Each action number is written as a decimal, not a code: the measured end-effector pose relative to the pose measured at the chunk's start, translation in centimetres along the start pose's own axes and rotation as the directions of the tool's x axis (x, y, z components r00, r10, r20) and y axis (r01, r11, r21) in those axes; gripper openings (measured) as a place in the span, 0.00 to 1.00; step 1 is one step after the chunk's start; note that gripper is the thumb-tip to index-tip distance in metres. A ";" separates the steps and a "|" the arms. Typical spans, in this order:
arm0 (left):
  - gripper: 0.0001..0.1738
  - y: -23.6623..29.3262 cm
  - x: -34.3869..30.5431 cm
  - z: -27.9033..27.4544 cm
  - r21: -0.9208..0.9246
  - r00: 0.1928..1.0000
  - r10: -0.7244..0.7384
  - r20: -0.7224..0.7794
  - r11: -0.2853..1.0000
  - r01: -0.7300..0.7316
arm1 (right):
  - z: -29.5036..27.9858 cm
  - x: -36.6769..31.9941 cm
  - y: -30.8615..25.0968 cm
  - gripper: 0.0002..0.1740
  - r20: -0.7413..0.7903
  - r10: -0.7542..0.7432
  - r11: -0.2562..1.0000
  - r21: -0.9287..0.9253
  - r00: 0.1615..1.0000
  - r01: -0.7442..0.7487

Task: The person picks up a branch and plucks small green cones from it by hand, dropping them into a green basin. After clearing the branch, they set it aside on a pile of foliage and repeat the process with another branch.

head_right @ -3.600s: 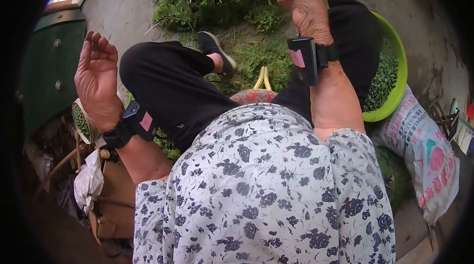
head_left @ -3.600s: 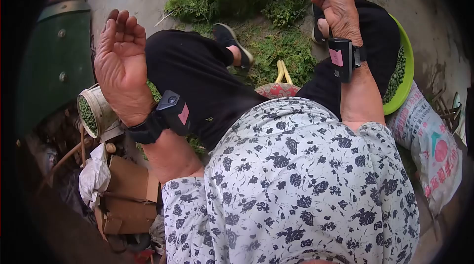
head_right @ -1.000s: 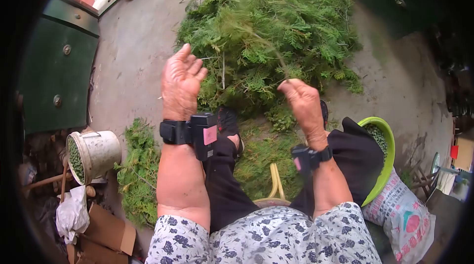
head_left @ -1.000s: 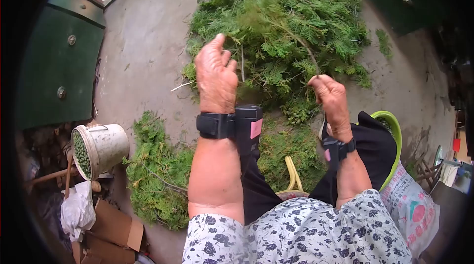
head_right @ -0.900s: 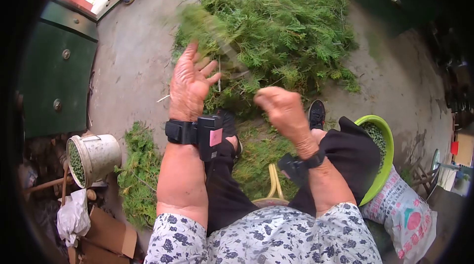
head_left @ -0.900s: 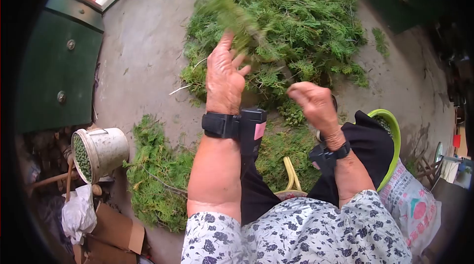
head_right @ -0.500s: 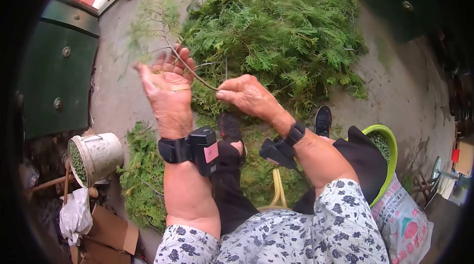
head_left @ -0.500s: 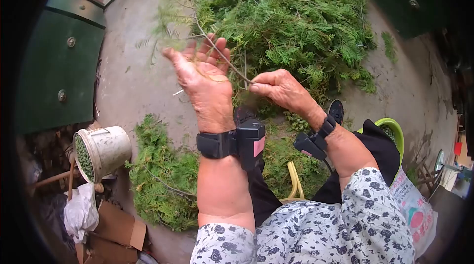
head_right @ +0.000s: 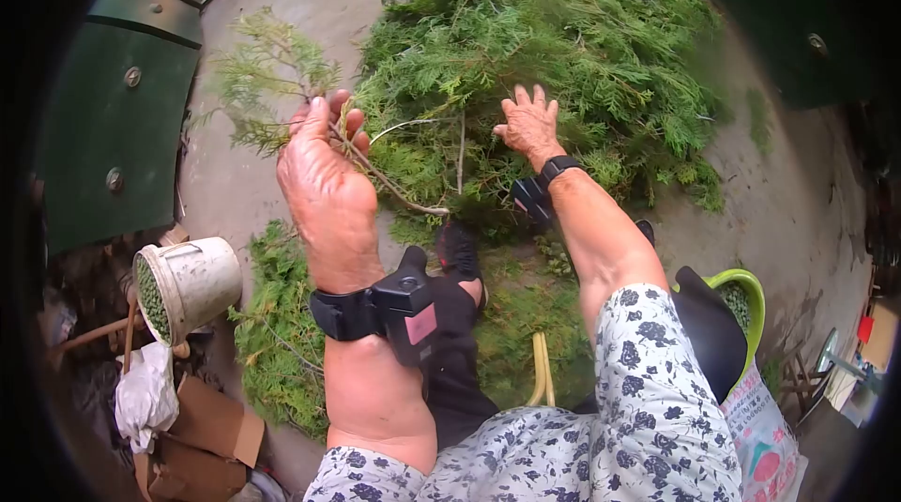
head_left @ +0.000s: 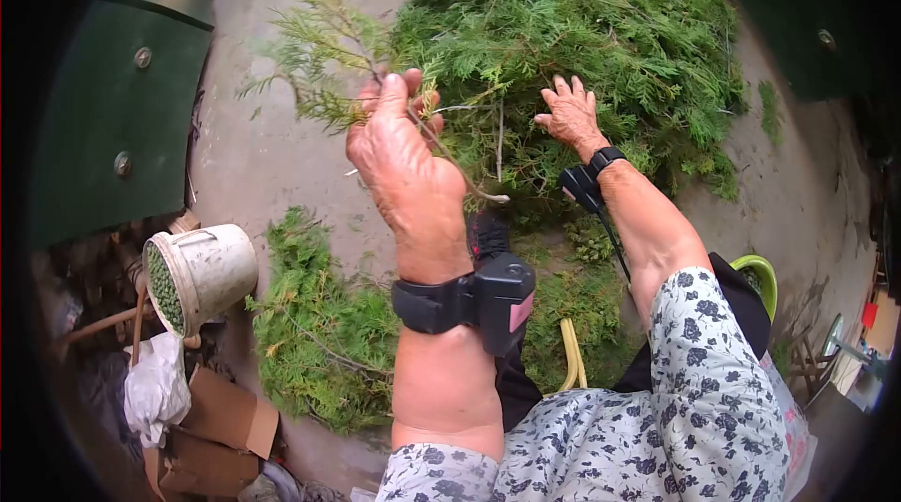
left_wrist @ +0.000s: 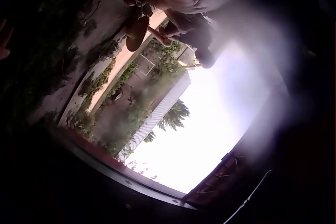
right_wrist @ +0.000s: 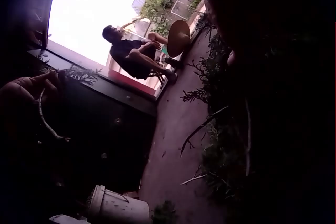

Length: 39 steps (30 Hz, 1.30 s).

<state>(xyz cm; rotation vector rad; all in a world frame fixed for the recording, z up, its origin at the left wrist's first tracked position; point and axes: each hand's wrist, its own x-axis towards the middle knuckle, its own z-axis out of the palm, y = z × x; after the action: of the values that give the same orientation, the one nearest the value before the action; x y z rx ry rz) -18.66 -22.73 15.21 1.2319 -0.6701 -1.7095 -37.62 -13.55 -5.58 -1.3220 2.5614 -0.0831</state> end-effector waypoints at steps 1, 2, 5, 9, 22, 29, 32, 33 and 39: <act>0.08 -0.1 0.0 0.0 0.007 1.000 -0.012 0.004 1.000 0.012 | 0.3 0.2 0.1 0.25 -0.002 0.013 1.000 -0.023 1.000 -0.013; 0.07 -0.2 0.2 0.0 0.015 1.000 -0.026 0.008 1.000 0.026 | 0.2 0.3 0.8 0.23 -0.120 -0.040 0.979 0.196 0.992 0.063; 0.07 -0.7 0.5 0.0 0.034 0.998 -0.053 0.020 0.998 0.053 | -4.3 -1.9 -0.8 0.16 -0.489 0.099 0.755 0.605 0.867 0.255; 0.11 -1.8 0.0 0.8 -0.008 0.986 -0.153 0.072 0.988 0.154 | -11.6 -6.4 -5.2 0.15 -0.632 0.090 0.710 0.583 0.770 0.396; 0.09 -0.1 0.8 -1.0 -0.144 0.992 -0.105 -0.072 0.985 0.094 | -8.0 -2.8 -4.8 0.13 -0.268 -0.138 0.767 0.580 0.953 0.274; 0.08 0.9 0.7 -1.1 -0.180 0.992 -0.051 -0.118 0.983 0.029 | -1.9 4.6 0.7 0.27 -0.037 -0.254 0.958 0.130 0.967 0.256; 0.07 1.1 0.8 -1.5 -0.171 0.994 -0.041 -0.101 0.985 0.023 | -2.2 2.2 1.0 0.14 0.098 -0.075 0.995 0.080 0.992 0.067; 0.07 1.1 1.0 -1.5 -0.167 0.995 -0.052 -0.090 0.985 0.037 | -0.7 1.4 2.0 0.11 0.016 -0.034 0.993 0.116 0.999 0.032; 0.07 1.2 0.9 -1.6 -0.180 0.994 -0.109 -0.008 0.978 0.106 | -1.7 -7.8 5.6 0.13 -0.187 0.092 0.962 0.271 0.978 -0.039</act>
<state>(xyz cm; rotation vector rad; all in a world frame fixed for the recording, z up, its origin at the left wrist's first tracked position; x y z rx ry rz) -16.82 -23.96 15.21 1.1729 -0.4345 -1.8030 -38.14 -4.11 -3.32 -1.1770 2.6351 -0.5535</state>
